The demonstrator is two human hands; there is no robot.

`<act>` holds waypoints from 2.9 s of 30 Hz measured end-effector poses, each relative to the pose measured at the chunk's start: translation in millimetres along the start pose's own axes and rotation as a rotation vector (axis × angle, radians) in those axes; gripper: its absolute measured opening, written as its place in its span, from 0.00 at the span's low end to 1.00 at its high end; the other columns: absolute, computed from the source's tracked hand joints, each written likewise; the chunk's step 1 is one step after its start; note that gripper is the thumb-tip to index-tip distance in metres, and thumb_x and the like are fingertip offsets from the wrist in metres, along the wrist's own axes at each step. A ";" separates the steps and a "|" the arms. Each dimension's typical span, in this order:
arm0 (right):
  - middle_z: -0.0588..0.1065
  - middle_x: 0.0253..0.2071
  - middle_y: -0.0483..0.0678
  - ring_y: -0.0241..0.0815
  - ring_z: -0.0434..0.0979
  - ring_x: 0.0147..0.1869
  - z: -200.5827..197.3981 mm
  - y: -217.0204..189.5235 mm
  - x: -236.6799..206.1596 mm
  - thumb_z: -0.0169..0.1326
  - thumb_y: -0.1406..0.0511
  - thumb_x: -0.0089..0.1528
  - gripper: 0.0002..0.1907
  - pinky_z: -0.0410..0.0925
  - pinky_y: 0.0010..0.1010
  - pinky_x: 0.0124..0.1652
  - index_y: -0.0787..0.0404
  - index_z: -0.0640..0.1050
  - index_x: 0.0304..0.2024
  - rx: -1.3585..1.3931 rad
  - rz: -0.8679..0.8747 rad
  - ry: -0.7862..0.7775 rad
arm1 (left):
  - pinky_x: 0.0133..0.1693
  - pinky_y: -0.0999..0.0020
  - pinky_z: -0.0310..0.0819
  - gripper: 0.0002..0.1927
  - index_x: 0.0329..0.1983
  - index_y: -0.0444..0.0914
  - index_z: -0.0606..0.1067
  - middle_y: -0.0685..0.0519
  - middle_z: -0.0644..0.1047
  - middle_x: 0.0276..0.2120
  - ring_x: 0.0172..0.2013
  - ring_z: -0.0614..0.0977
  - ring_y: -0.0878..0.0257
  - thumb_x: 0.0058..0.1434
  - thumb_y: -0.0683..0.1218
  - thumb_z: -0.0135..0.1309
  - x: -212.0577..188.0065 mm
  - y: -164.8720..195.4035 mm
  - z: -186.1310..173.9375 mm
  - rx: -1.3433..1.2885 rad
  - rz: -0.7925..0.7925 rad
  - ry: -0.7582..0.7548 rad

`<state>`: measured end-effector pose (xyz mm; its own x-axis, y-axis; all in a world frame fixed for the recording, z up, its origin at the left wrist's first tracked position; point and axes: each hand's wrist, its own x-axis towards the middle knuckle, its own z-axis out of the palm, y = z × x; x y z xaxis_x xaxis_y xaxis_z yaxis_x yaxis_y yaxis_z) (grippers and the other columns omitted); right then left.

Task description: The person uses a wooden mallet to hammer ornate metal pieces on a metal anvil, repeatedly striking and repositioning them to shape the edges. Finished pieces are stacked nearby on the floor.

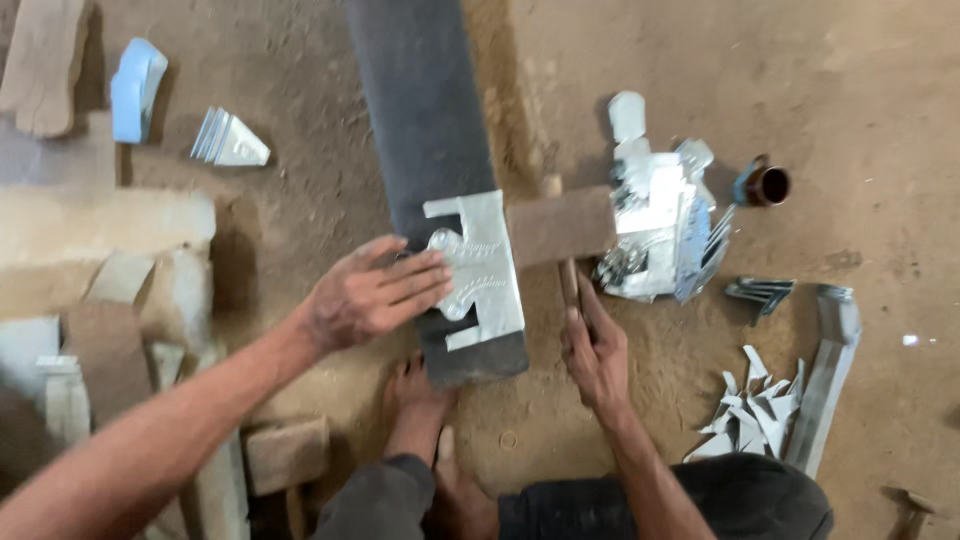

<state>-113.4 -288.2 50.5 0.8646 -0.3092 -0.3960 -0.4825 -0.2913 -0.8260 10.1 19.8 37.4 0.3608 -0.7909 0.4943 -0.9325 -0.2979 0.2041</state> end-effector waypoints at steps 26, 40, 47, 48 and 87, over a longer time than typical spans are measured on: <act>0.77 0.33 0.46 0.28 0.66 0.19 2.9 -50.3 -16.1 0.47 0.64 0.70 0.31 0.66 0.26 0.17 0.51 0.59 0.76 -0.183 -0.112 0.009 | 0.23 0.74 0.61 0.09 0.30 0.34 0.81 0.60 0.76 0.22 0.22 0.69 0.75 0.60 0.46 0.66 8.3 15.9 32.9 -0.977 -1.343 0.347; 0.75 0.23 0.49 0.31 0.68 0.19 -12.8 13.9 -96.6 0.51 0.69 0.68 0.29 0.66 0.27 0.20 0.55 0.64 0.72 -0.190 -0.273 0.151 | 0.22 0.74 0.60 0.13 0.29 0.35 0.80 0.58 0.75 0.20 0.21 0.69 0.75 0.61 0.49 0.66 -0.4 18.7 45.1 -0.860 -1.345 0.286; 0.70 0.18 0.53 0.34 0.66 0.18 -2.8 -40.2 -83.4 0.52 0.68 0.65 0.28 0.65 0.32 0.22 0.56 0.69 0.69 -0.419 -0.221 0.171 | 0.22 0.71 0.61 0.13 0.30 0.35 0.81 0.60 0.75 0.19 0.21 0.69 0.75 0.60 0.50 0.65 3.4 23.4 40.2 -0.863 -1.401 0.232; 0.69 0.18 0.53 0.35 0.66 0.18 -1.0 -49.1 -75.9 0.53 0.68 0.65 0.29 0.64 0.32 0.22 0.55 0.68 0.70 -0.444 -0.249 0.186 | 0.21 0.70 0.60 0.13 0.30 0.35 0.81 0.61 0.75 0.19 0.21 0.69 0.75 0.60 0.50 0.65 4.5 22.7 39.4 -0.893 -1.408 0.252; 0.77 0.29 0.51 0.55 0.80 0.31 -62.7 74.1 -206.0 0.51 0.55 0.63 0.29 0.73 0.47 0.33 0.32 0.69 0.69 -0.873 0.395 0.077 | 0.35 0.69 0.75 0.15 0.49 0.28 0.78 0.51 0.81 0.38 0.34 0.81 0.64 0.65 0.44 0.61 135.2 51.8 44.6 -1.475 -1.255 0.092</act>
<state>-336.1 -302.9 96.0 0.6208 -0.5793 -0.5282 -0.6981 -0.7151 -0.0362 9.9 -126.4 77.1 0.7541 -0.4780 -0.4505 0.5435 0.0691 0.8365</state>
